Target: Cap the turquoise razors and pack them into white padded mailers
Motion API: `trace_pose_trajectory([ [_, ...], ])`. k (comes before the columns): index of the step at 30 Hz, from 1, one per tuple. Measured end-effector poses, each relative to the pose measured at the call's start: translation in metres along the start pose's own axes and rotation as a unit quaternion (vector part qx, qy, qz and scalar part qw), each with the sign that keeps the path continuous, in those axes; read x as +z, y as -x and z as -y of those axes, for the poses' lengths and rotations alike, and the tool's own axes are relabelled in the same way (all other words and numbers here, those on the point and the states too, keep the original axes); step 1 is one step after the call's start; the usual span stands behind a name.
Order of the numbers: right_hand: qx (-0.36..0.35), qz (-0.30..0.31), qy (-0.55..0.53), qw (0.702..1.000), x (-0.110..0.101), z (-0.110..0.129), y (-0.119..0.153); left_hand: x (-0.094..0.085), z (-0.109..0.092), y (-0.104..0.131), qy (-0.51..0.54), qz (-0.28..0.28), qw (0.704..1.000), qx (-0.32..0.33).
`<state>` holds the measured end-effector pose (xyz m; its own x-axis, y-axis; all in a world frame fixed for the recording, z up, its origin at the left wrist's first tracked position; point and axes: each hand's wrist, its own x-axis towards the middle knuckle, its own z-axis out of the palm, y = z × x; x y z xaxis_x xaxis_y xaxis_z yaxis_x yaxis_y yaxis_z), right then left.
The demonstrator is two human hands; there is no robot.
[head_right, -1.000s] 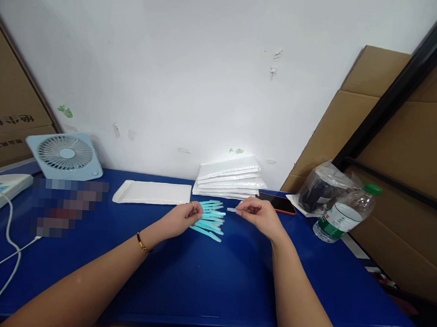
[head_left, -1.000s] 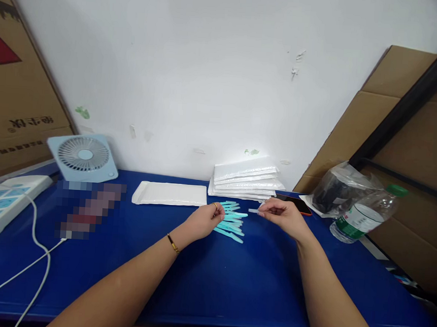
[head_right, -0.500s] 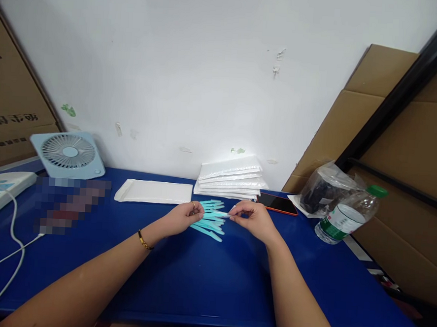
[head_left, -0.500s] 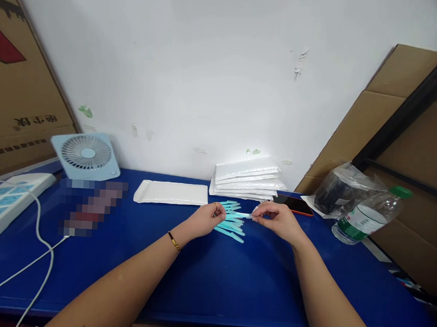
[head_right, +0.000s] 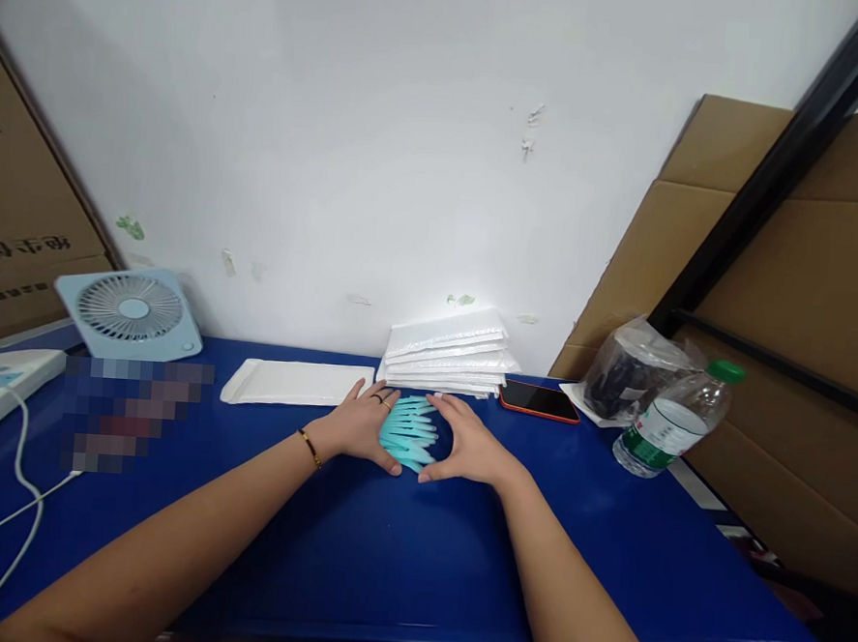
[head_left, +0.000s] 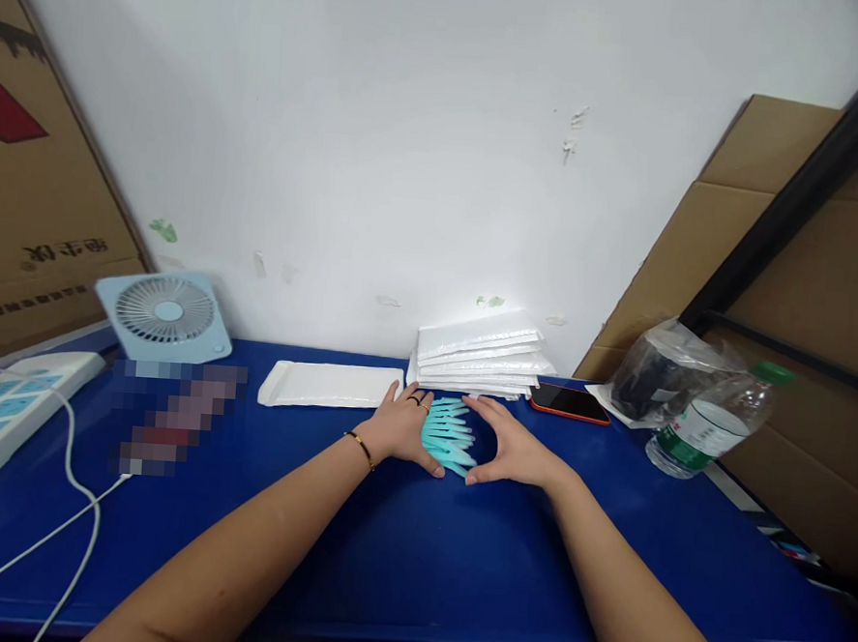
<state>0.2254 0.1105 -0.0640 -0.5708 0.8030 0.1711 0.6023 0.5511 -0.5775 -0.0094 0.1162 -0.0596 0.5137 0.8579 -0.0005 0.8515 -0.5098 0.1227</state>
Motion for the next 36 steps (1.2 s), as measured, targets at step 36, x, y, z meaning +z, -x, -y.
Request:
trace_pose_trajectory([
  [36,-0.004,0.017,0.284,0.959,-0.026,0.154,-0.031,0.023,-0.081,0.017,0.484,-0.308,0.816,-0.075],
])
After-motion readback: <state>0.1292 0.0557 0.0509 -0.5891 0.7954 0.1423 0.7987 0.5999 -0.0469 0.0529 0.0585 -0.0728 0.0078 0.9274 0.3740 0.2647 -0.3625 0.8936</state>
